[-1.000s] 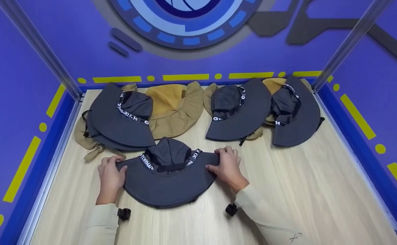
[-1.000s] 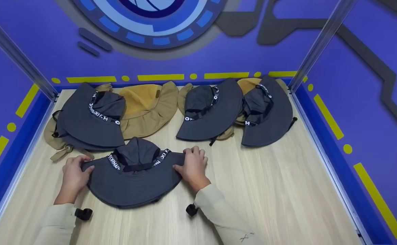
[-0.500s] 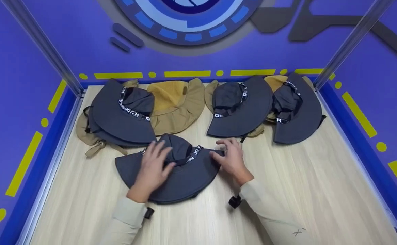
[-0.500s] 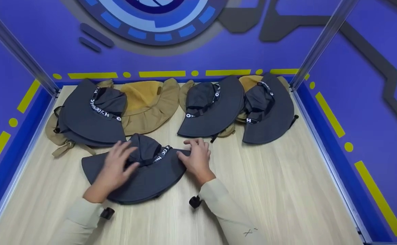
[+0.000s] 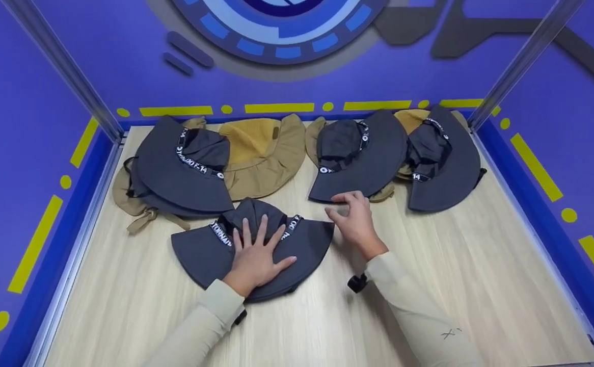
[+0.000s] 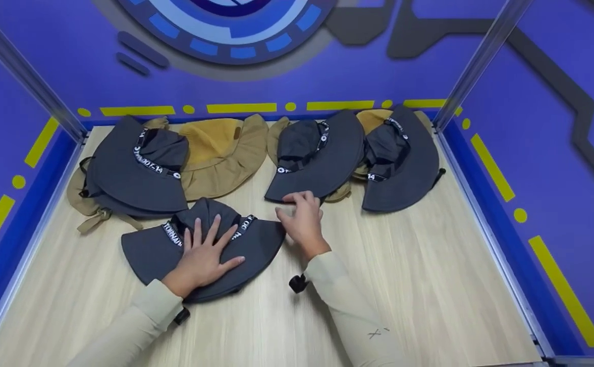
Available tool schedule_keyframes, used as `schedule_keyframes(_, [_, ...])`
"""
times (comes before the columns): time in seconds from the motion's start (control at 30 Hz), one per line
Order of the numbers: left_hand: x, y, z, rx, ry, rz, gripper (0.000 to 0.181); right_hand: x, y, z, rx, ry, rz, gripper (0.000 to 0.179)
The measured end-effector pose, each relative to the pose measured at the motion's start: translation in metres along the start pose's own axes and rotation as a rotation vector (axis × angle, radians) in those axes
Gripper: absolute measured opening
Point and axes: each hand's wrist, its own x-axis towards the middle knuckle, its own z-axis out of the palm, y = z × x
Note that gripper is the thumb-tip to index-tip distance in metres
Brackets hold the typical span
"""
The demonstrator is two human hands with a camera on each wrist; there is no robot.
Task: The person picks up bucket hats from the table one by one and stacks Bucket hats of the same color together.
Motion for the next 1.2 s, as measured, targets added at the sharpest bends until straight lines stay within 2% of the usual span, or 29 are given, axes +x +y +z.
schedule_keyframes(0.17, [-0.002, -0.002, 0.003, 0.014, -0.007, -0.002, 0.088, 0.011, 0.006, -0.007, 0.022, 0.025, -0.007, 0.036])
schedule_keyframes(0.57, [-0.001, 0.003, 0.005, 0.054, -0.036, 0.001, 0.089, 0.056, 0.032, -0.046, 0.031, 0.213, 0.073, 0.035])
schedule_keyframes(0.73, [-0.001, 0.004, 0.004, 0.052, -0.034, 0.004, 0.089, 0.072, 0.036, -0.062, 0.021, 0.273, 0.183, 0.039])
schedule_keyframes(0.87, [-0.001, 0.004, 0.002, 0.054, -0.037, 0.008, 0.089, 0.083, 0.035, -0.076, 0.020, 0.323, 0.297, 0.050])
schedule_keyframes(0.93, [0.000, 0.004, 0.003, 0.060, -0.047, 0.003, 0.090, 0.086, 0.034, -0.082, 0.034, 0.312, 0.362, 0.058])
schedule_keyframes(1.03, [0.000, 0.003, 0.003, 0.068, -0.058, -0.003, 0.090, 0.090, 0.031, -0.086, 0.059, 0.243, 0.436, 0.071])
schedule_keyframes(1.2, [0.000, 0.003, 0.002, 0.041, -0.049, 0.000, 0.089, 0.095, 0.029, -0.089, 0.124, 0.184, 0.471, 0.086])
